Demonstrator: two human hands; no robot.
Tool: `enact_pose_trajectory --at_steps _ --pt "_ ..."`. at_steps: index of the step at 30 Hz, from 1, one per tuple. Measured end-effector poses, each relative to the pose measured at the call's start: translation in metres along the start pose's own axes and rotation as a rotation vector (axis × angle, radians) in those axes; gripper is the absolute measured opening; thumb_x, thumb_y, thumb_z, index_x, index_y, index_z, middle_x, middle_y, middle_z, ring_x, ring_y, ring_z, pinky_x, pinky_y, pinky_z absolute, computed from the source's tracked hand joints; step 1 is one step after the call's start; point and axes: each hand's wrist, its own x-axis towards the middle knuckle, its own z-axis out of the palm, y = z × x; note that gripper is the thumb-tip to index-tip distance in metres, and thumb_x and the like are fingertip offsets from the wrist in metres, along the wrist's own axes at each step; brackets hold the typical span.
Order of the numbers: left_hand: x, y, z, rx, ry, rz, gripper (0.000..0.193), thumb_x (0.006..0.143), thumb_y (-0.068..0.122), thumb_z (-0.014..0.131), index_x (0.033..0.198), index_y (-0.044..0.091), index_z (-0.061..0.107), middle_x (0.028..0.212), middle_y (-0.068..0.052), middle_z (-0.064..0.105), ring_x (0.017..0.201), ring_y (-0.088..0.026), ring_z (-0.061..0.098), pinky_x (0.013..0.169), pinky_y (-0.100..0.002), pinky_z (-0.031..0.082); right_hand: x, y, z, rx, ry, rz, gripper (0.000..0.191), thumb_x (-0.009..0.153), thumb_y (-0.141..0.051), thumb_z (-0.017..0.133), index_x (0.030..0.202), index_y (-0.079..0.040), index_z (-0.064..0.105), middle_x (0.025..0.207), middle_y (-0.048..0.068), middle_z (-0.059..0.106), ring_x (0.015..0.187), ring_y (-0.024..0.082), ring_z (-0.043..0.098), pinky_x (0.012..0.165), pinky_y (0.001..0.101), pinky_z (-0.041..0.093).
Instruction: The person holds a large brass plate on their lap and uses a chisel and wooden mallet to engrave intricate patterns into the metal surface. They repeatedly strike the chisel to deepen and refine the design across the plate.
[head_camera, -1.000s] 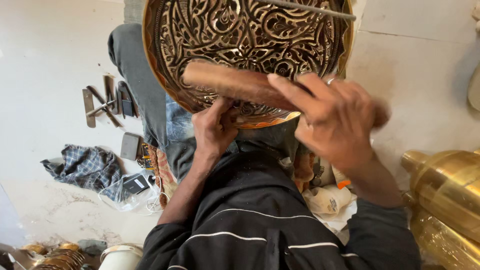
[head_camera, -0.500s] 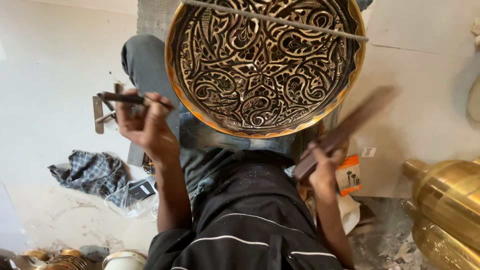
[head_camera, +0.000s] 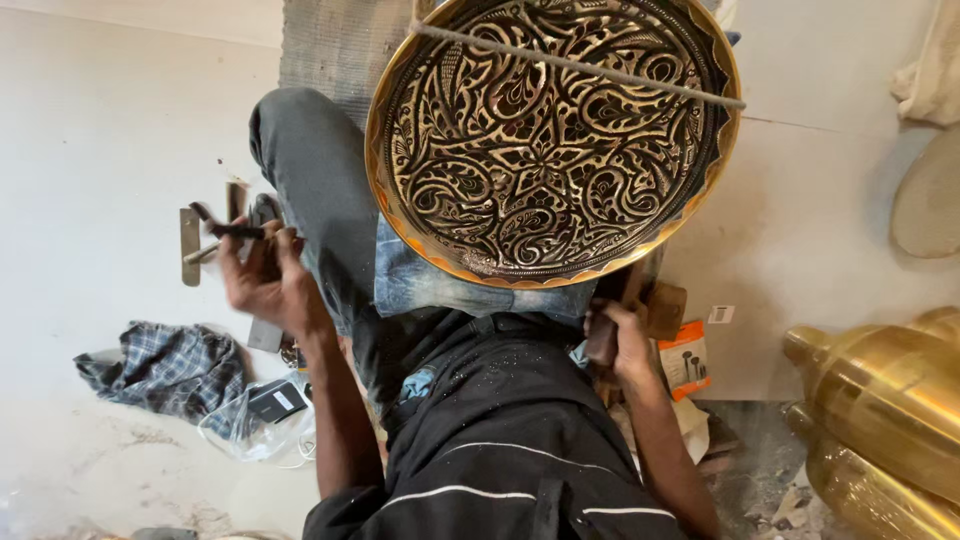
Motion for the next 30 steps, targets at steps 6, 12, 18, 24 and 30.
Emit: enact_pose_trajectory --at_steps 6,12,18,24,30 --pt "-0.049 0.055 -0.003 -0.472 -0.345 -0.068 0.033 0.102 -0.013 0.063 0.132 0.000 0.058 0.109 -0.013 0.076 0.099 -0.018 0.074 0.090 -0.033 0.064 -0.013 0.016 -0.019 -0.020 0.010 -0.425 0.016 0.086 -0.005 0.063 0.096 0.008 0.063 0.080 0.013 0.066 0.062 0.026 0.065 0.056 0.0393 0.054" --pt "-0.107 0.080 0.042 -0.254 -0.705 0.258 0.046 0.088 -0.023 0.056 0.128 -0.001 0.062 0.113 -0.012 0.077 0.106 -0.019 0.077 0.091 -0.026 0.061 -0.040 0.020 -0.033 -0.110 -0.025 -0.897 0.032 0.085 0.002 0.068 0.114 -0.003 0.056 0.085 0.013 0.070 0.063 0.020 0.065 0.063 0.0341 0.056" --pt "-0.129 0.063 0.064 -0.146 -0.698 0.321 0.053 0.082 -0.022 0.049 0.128 0.000 0.061 0.114 -0.014 0.076 0.107 -0.023 0.077 0.093 -0.030 0.063 -0.069 -0.021 -0.028 -0.576 -0.099 -1.231 0.031 0.088 0.000 0.072 0.117 0.004 0.065 0.097 0.012 0.071 0.084 0.021 0.068 0.082 0.0325 0.057" --pt "-0.142 0.048 0.069 -0.073 -0.641 0.360 0.055 0.079 -0.019 0.049 0.128 0.001 0.062 0.110 -0.015 0.076 0.100 -0.023 0.079 0.089 -0.031 0.064 -0.105 -0.082 0.011 -1.175 -0.030 -1.404 0.065 0.076 0.004 0.074 0.140 -0.006 0.065 0.095 0.013 0.068 0.080 0.026 0.068 0.076 0.0355 0.054" --pt "-0.147 0.049 0.068 0.003 -0.590 0.418 0.049 0.077 -0.015 0.051 0.121 0.003 0.065 0.098 -0.015 0.076 0.085 -0.027 0.078 0.077 -0.035 0.062 -0.127 -0.131 0.040 -1.275 -0.409 -1.511 0.072 0.078 0.002 0.076 0.145 -0.017 0.062 0.120 0.009 0.070 0.089 0.024 0.071 0.078 0.0345 0.059"
